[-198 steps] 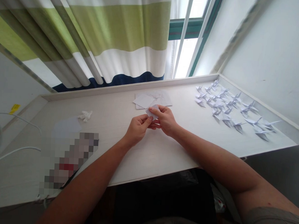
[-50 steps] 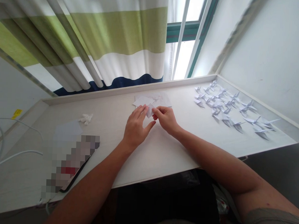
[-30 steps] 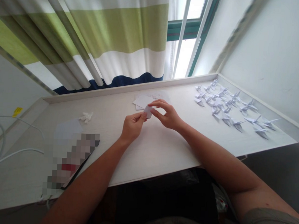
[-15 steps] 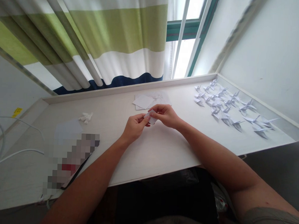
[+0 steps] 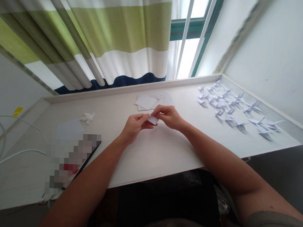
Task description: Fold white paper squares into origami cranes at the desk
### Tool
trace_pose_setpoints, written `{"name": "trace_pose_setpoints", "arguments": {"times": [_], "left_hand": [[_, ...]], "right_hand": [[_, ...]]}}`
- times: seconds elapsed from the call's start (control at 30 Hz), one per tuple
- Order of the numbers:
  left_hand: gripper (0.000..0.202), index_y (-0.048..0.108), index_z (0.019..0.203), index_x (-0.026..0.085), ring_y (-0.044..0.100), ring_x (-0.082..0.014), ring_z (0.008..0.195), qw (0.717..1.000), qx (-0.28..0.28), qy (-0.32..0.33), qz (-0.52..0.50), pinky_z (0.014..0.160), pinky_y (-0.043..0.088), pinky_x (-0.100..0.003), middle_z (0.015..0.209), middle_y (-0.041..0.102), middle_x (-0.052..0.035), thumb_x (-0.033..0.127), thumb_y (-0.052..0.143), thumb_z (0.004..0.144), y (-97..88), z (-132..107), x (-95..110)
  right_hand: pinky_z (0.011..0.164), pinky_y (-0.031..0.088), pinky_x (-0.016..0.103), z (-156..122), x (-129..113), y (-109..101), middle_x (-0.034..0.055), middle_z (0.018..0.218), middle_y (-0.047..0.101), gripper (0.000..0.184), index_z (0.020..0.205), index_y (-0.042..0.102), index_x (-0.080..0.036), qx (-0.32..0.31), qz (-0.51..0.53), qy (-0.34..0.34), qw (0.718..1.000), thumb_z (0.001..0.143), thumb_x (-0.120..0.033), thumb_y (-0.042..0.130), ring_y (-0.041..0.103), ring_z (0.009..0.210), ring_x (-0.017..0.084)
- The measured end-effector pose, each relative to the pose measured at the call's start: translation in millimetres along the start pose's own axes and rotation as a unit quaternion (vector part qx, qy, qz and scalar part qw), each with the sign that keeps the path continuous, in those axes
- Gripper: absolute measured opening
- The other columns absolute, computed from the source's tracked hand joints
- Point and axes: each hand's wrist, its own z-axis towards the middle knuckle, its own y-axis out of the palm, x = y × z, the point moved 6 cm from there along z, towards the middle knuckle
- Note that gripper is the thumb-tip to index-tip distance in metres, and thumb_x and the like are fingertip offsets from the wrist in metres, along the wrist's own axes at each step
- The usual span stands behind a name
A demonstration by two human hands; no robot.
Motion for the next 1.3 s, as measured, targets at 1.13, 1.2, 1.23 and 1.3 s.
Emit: {"name": "trace_pose_setpoints", "arguments": {"times": [1.13, 1.2, 1.23, 1.3], "left_hand": [[0.052, 0.081, 0.115, 0.018, 0.082, -0.0262, 0.093, 0.985, 0.104, 0.13, 0.041, 0.087, 0.062, -0.041, 0.101, 0.085, -0.0102, 0.052, 0.092, 0.078, 0.3, -4, 3], [0.058, 0.079, 0.122, 0.019, 0.082, -0.028, 0.097, 0.986, 0.101, 0.123, 0.043, 0.088, 0.063, -0.041, 0.103, 0.085, -0.0103, 0.055, 0.091, 0.078, -1.5, -3, 2], [0.058, 0.08, 0.123, 0.019, 0.081, -0.0284, 0.099, 0.986, 0.101, 0.122, 0.051, 0.089, 0.063, -0.041, 0.105, 0.085, -0.0103, 0.056, 0.09, 0.079, -2.7, -2, 2], [0.053, 0.082, 0.118, 0.019, 0.08, -0.0277, 0.102, 0.985, 0.097, 0.131, 0.064, 0.092, 0.062, -0.041, 0.108, 0.085, -0.0098, 0.056, 0.089, 0.08, -4.3, 0, 2]], "right_hand": [[0.064, 0.05, 0.033, -8, -8, 8, 0.0051, 0.089, 0.075, 0.03, 0.087, 0.074, -0.023, 0.088, -0.116, -0.008, 0.989, 0.097, -0.051, 0.07, 0.067, 0.076, 0.019], [0.061, 0.049, 0.032, -7, -8, 9, 0.0057, 0.091, 0.074, 0.03, 0.088, 0.076, -0.023, 0.079, -0.105, -0.013, 0.991, 0.097, -0.051, 0.069, 0.068, 0.078, 0.02], [0.06, 0.049, 0.032, -7, -9, 9, 0.0061, 0.091, 0.073, 0.03, 0.088, 0.077, -0.023, 0.073, -0.106, -0.015, 0.992, 0.097, -0.05, 0.069, 0.067, 0.079, 0.02], [0.061, 0.049, 0.031, -7, -10, 10, 0.0067, 0.093, 0.073, 0.029, 0.088, 0.078, -0.022, 0.06, -0.114, -0.014, 0.992, 0.097, -0.048, 0.07, 0.067, 0.081, 0.02]]}}
